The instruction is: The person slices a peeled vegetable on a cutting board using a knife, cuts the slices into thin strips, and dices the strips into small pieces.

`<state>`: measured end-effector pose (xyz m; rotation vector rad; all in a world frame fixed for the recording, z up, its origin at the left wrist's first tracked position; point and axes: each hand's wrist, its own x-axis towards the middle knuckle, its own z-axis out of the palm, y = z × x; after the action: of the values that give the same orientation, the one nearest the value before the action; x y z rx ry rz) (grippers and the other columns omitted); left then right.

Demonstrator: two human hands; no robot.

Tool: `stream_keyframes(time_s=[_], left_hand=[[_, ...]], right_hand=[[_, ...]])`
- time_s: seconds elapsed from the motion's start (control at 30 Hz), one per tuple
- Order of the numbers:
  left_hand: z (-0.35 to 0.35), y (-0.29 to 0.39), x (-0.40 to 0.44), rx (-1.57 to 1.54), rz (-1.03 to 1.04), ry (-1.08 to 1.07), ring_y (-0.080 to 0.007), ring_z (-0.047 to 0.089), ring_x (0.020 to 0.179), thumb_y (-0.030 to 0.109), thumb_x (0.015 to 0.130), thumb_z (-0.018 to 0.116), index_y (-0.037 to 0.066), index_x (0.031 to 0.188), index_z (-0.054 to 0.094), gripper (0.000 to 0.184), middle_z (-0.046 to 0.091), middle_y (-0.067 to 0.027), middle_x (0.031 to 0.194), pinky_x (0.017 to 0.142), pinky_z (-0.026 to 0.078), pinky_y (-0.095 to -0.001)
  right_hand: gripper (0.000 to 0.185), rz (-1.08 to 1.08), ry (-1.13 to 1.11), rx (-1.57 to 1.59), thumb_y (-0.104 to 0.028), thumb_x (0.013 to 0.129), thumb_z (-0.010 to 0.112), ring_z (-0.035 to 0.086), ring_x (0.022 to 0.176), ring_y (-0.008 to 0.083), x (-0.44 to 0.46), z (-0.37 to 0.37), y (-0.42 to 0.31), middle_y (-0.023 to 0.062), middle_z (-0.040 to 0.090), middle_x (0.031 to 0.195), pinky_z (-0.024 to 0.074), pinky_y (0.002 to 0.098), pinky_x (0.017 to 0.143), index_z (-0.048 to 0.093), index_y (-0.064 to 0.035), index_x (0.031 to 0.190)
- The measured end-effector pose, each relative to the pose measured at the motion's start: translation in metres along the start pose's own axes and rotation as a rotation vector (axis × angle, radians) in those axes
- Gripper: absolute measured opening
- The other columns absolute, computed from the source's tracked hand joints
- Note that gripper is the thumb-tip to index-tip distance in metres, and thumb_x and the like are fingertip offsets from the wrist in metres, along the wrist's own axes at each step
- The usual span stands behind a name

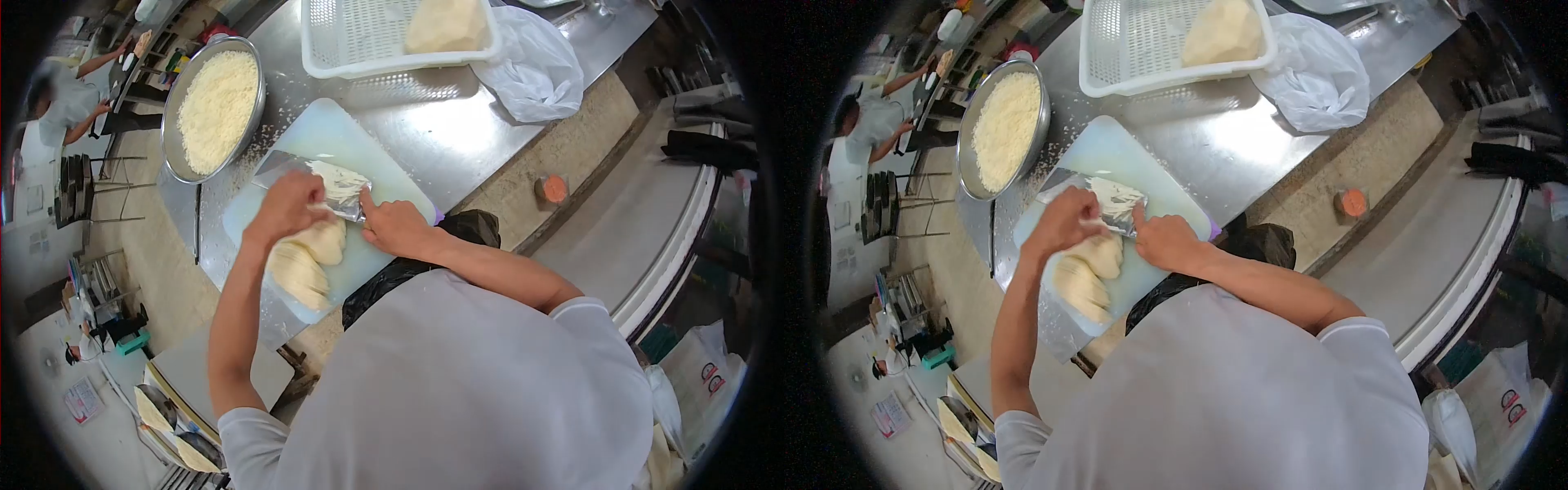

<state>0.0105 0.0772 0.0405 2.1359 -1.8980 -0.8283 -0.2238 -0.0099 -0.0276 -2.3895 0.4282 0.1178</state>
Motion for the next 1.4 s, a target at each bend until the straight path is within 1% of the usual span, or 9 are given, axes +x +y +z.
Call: stream_keyframes(time_s=[0.43, 0.53, 0.63, 0.83, 0.93, 1.03, 1.13, 1.33, 1.4], left_hand=[[0.014, -0.013, 0.023, 0.014, 0.045, 0.096, -0.0334, 0.060, 0.090, 0.020, 0.083, 0.084, 0.006, 0.083, 0.063, 0.025, 0.064, -0.0094, 0.084, 0.077, 0.048, -0.0463], [0.001, -0.014, 0.007, -0.110, -0.040, 0.116, -0.0331, 0.059, 0.087, 0.015, 0.084, 0.082, 0.006, 0.085, 0.063, 0.021, 0.064, -0.0089, 0.086, 0.077, 0.048, -0.0459], [-0.001, -0.029, 0.001, 0.087, -0.005, 0.077, -0.0330, 0.060, 0.089, 0.014, 0.085, 0.081, 0.006, 0.087, 0.064, 0.018, 0.064, -0.0089, 0.087, 0.077, 0.049, -0.0461], [0.006, -0.033, 0.035, 0.099, -0.065, 0.090, -0.0347, 0.063, 0.093, 0.019, 0.082, 0.083, 0.006, 0.084, 0.064, 0.023, 0.067, -0.0095, 0.088, 0.079, 0.050, -0.0475], [0.008, -0.038, 0.049, 0.232, -0.080, 0.031, -0.0344, 0.063, 0.099, 0.010, 0.083, 0.077, 0.007, 0.091, 0.066, 0.014, 0.069, -0.0099, 0.098, 0.083, 0.051, -0.0477], [0.011, -0.032, 0.061, 0.319, -0.017, 0.230, -0.0338, 0.061, 0.106, 0.000, 0.079, 0.069, 0.010, 0.101, 0.067, 0.025, 0.067, -0.0095, 0.107, 0.088, 0.051, -0.0472], [0.029, -0.022, 0.084, 0.237, 0.314, 0.469, -0.0347, 0.058, 0.110, -0.006, 0.073, 0.060, 0.010, 0.107, 0.066, 0.039, 0.063, -0.0103, 0.109, 0.092, 0.049, -0.0494], [0.026, -0.019, 0.082, 0.121, 0.128, 0.069, -0.0351, 0.059, 0.110, -0.007, 0.075, 0.057, 0.009, 0.103, 0.069, 0.034, 0.064, -0.0106, 0.106, 0.094, 0.050, -0.0494], [0.019, -0.018, 0.075, 0.073, 0.154, 0.171, -0.0348, 0.059, 0.106, -0.002, 0.079, 0.062, 0.009, 0.098, 0.069, 0.023, 0.065, -0.0106, 0.102, 0.092, 0.050, -0.0480]], right_hand=[[0.072, -0.050, 0.012, 0.006, -0.023, 0.089, 0.070, 0.070, 0.066, 0.0399, 0.001, -0.011, 0.013, 0.0199, 0.071, 0.073, 0.0552, 0.0510, 0.063, 0.044, 0.0132, 0.145], [0.072, -0.044, -0.001, 0.013, -0.025, 0.090, 0.073, 0.070, 0.068, 0.0416, 0.002, -0.012, 0.016, 0.0204, 0.070, 0.073, 0.0554, 0.0514, 0.064, 0.043, 0.0100, 0.146], [0.071, -0.053, -0.002, 0.022, -0.025, 0.091, 0.074, 0.069, 0.068, 0.0427, 0.001, -0.007, 0.018, 0.0205, 0.069, 0.074, 0.0555, 0.0516, 0.065, 0.043, 0.0085, 0.145], [0.068, -0.076, -0.017, 0.019, -0.023, 0.089, 0.071, 0.071, 0.071, 0.0420, -0.001, -0.020, 0.015, 0.0213, 0.072, 0.076, 0.0561, 0.0518, 0.067, 0.046, 0.0128, 0.142], [0.068, -0.077, -0.040, 0.021, -0.023, 0.089, 0.071, 0.071, 0.072, 0.0425, 0.000, -0.020, 0.014, 0.0216, 0.072, 0.076, 0.0563, 0.0520, 0.067, 0.047, 0.0132, 0.141], [0.068, -0.078, -0.052, 0.016, -0.023, 0.089, 0.072, 0.071, 0.072, 0.0425, 0.000, -0.023, 0.013, 0.0219, 0.072, 0.077, 0.0563, 0.0521, 0.067, 0.047, 0.0135, 0.140], [0.068, -0.079, -0.040, 0.006, -0.024, 0.089, 0.072, 0.071, 0.071, 0.0427, -0.001, -0.020, 0.011, 0.0220, 0.072, 0.077, 0.0562, 0.0523, 0.067, 0.048, 0.0135, 0.140], [0.068, -0.107, -0.066, 0.015, -0.024, 0.089, 0.073, 0.069, 0.067, 0.0426, -0.009, -0.032, 0.004, 0.0214, 0.069, 0.071, 0.0552, 0.0515, 0.063, 0.048, 0.0100, 0.142], [0.068, -0.138, -0.045, 0.019, -0.024, 0.089, 0.073, 0.068, 0.066, 0.0428, -0.011, -0.033, 0.002, 0.0212, 0.068, 0.069, 0.0549, 0.0515, 0.062, 0.047, 0.0082, 0.144]])
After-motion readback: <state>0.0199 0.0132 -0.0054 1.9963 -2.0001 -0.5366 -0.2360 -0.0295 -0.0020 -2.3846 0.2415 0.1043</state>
